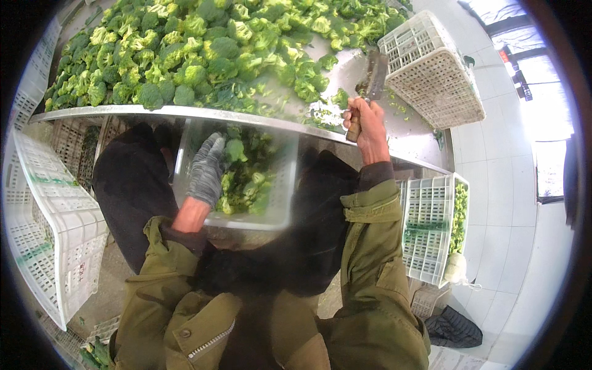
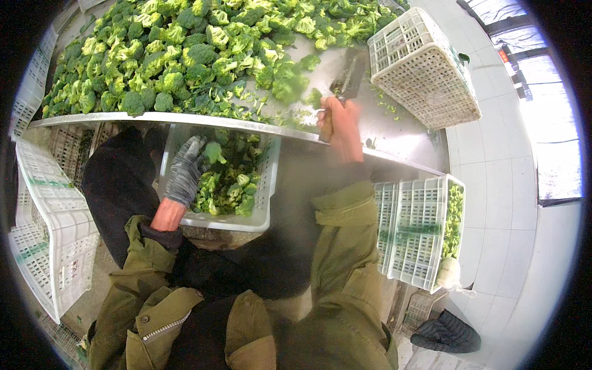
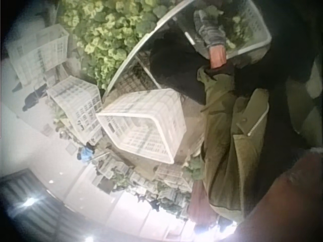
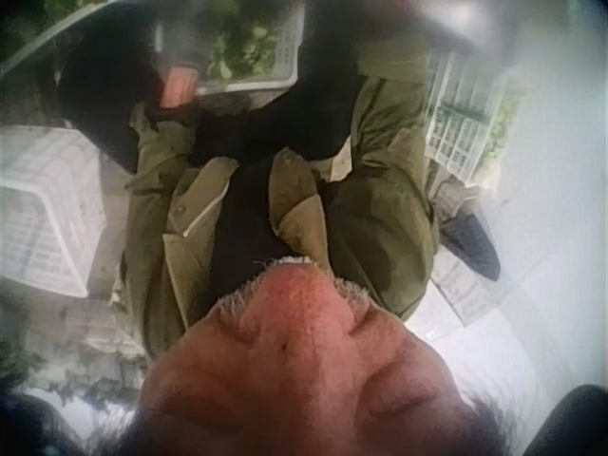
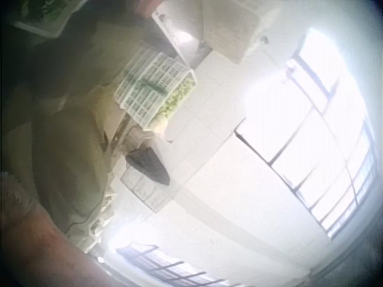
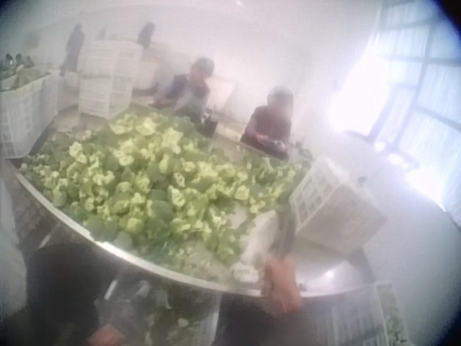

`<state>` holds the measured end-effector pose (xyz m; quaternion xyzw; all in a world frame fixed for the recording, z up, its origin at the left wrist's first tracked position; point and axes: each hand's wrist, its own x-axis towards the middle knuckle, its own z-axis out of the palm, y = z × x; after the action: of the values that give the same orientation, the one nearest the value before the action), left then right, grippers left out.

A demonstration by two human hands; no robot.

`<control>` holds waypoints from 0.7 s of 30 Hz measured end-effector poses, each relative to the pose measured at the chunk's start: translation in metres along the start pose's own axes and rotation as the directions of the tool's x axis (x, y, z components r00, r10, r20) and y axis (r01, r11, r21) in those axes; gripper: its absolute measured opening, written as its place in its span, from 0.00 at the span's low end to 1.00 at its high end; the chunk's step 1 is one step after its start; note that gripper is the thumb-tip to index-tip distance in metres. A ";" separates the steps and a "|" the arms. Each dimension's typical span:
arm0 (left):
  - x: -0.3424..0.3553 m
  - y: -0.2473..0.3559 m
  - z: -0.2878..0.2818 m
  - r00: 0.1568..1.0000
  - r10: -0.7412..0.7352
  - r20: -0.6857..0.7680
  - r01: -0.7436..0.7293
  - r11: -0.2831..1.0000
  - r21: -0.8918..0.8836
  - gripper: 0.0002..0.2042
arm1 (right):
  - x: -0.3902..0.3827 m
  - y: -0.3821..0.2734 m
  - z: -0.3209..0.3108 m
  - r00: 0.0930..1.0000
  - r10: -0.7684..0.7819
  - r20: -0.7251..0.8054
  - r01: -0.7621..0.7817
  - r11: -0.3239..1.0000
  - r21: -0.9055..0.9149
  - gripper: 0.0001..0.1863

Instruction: The person sits on the floor and uses shears to trim broccoli florets from a large pile on a metal table. They hold each floret with a gloved left hand, cut it with the shears in the right hand, and place the trimmed pieces into a white plastic crate between their legs.

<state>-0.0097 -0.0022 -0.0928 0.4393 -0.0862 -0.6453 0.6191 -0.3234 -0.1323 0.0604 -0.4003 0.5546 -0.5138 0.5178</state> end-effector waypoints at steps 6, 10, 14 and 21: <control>-0.004 0.006 0.002 0.982 0.178 0.060 -0.188 0.943 0.276 0.17 | -0.036 0.001 0.025 0.946 0.167 0.277 -0.243 0.932 0.270 0.06; -0.008 0.007 0.005 0.990 0.087 0.113 -0.107 0.977 0.183 0.19 | -0.056 0.004 0.044 0.913 0.177 0.368 -0.220 0.972 0.079 0.07; -0.007 0.005 0.004 0.994 0.103 0.038 -0.108 0.982 0.157 0.18 | -0.055 0.003 0.045 0.907 0.084 0.412 -0.007 0.983 -0.185 0.08; -0.006 -0.001 0.003 0.993 0.070 0.093 -0.087 0.978 0.191 0.20 | 0.026 0.021 0.021 0.973 -0.203 0.111 0.231 0.847 -0.478 0.08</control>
<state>-0.0135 0.0021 -0.0891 0.4662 -0.1927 -0.6270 0.5937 -0.3045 -0.1578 0.0368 -0.5922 0.6028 -0.4011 0.3538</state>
